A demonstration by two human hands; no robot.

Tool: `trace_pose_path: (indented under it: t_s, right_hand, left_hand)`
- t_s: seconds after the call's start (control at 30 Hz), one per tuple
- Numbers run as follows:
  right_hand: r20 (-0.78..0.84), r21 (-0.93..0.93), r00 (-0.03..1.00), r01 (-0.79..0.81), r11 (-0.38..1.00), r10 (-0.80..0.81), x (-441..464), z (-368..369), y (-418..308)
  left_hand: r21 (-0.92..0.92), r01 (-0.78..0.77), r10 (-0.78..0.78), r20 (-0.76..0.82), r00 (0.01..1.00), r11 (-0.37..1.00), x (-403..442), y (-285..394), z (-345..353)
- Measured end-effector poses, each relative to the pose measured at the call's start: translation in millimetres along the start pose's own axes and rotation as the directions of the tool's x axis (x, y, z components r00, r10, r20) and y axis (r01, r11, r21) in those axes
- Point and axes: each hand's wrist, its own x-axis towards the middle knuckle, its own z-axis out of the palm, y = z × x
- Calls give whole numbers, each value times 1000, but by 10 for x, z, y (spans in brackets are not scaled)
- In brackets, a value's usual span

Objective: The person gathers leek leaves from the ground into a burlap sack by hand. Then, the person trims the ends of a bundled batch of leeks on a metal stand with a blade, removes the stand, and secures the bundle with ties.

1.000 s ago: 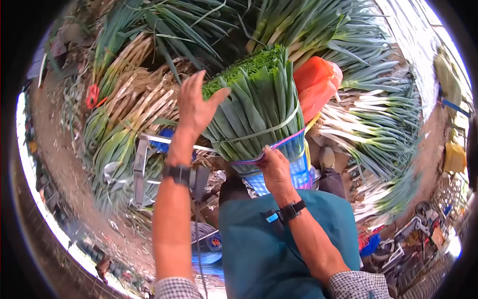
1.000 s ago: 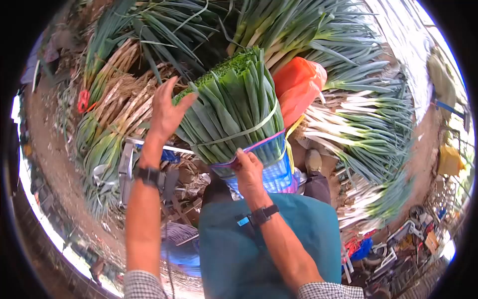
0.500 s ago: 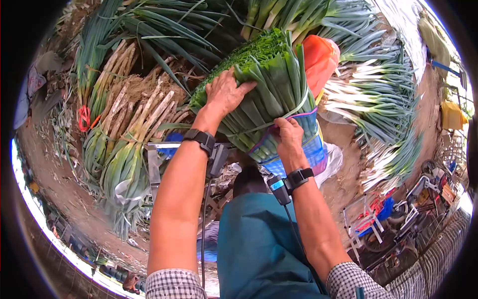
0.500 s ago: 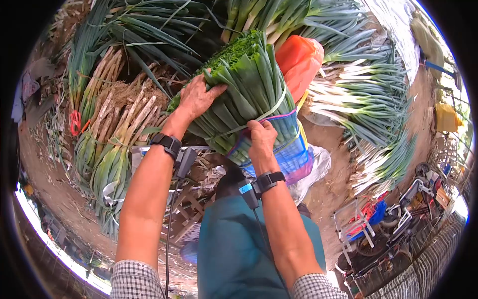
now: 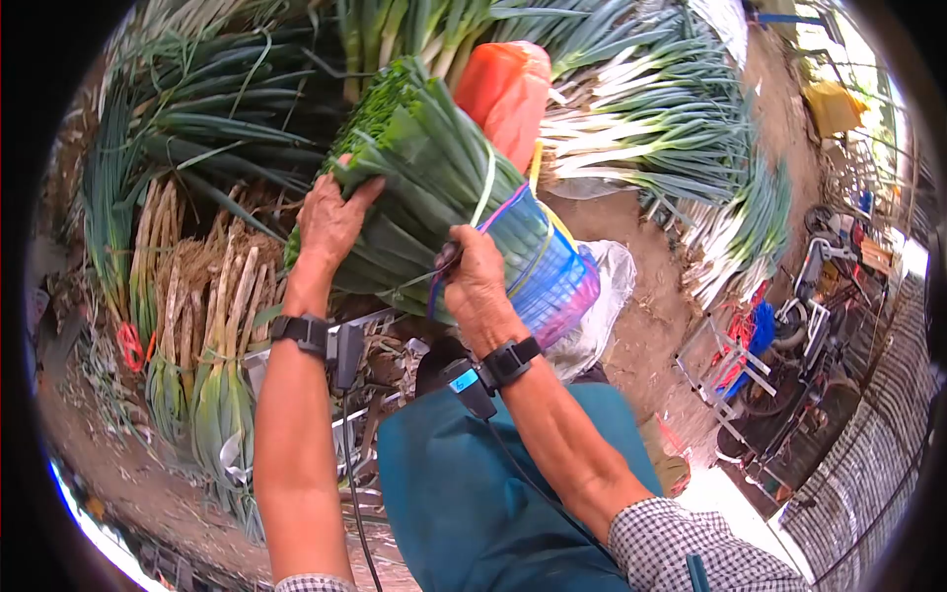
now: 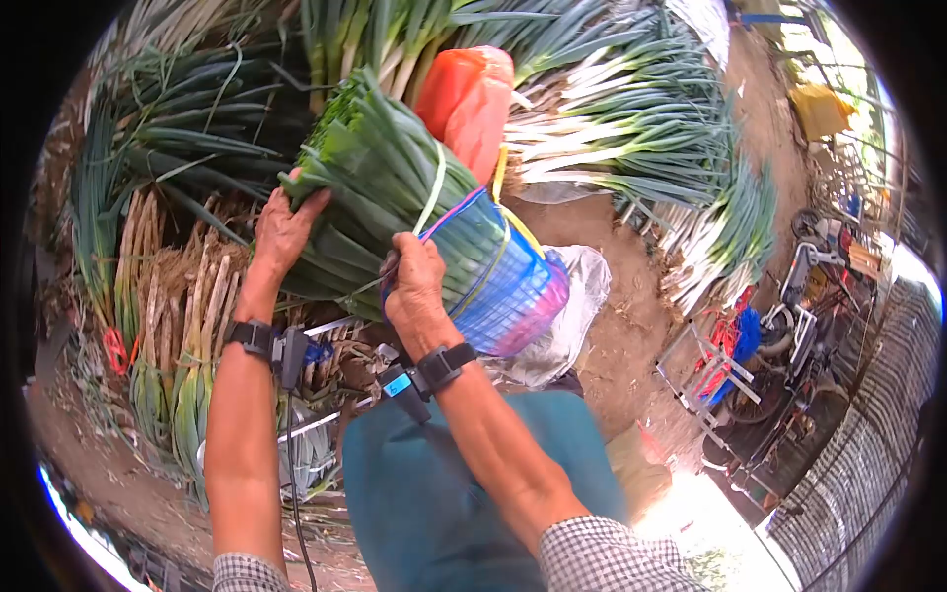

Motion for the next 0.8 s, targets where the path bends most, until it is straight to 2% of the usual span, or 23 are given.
trace_pose_path:
  t_s: [0.17, 0.2, 0.33, 0.47, 0.5, 0.57, 0.67, 0.73, 0.8]
  right_hand:
    - [41, 46, 999, 2, 999, -4, -203, -208, -205]
    - [50, 45, 999, 0, 999, -3, -251, -260, -247]
    - [89, 68, 996, -15, 998, 9, -420, -538, -355]
    - [128, 76, 991, -42, 996, 32, -646, -941, -576]
    - [132, 77, 991, -40, 996, 30, -712, -1054, -636]
    - [138, 81, 990, -40, 996, 28, -844, -1365, -778]
    - [182, 108, 980, -102, 989, 81, -1027, -1927, -1068]
    - [281, 128, 952, -167, 978, 126, -1060, -2425, -1236]
    - [357, 128, 923, -201, 971, 144, -1063, -2971, -1432]
  left_hand:
    - [-87, -48, 45, -36, 998, 995, -245, 371, -38]
    - [-127, -7, 7, -2, 1000, 992, -319, 492, -72]
    - [-67, -88, 85, -50, 995, 994, -568, 663, -18]
    - [118, -61, 73, -106, 992, 991, -998, 1069, 52]
    - [62, -92, 99, -127, 987, 994, -1130, 1141, 96]
    - [256, -110, 158, -177, 971, 960, -1458, 1509, 156]
    - [406, -109, 220, -237, 946, 907, -2032, 2093, 364]
    - [454, -161, 312, -279, 908, 876, -2452, 2459, 587]
    - [510, -177, 341, -248, 907, 842, -2914, 2908, 816]
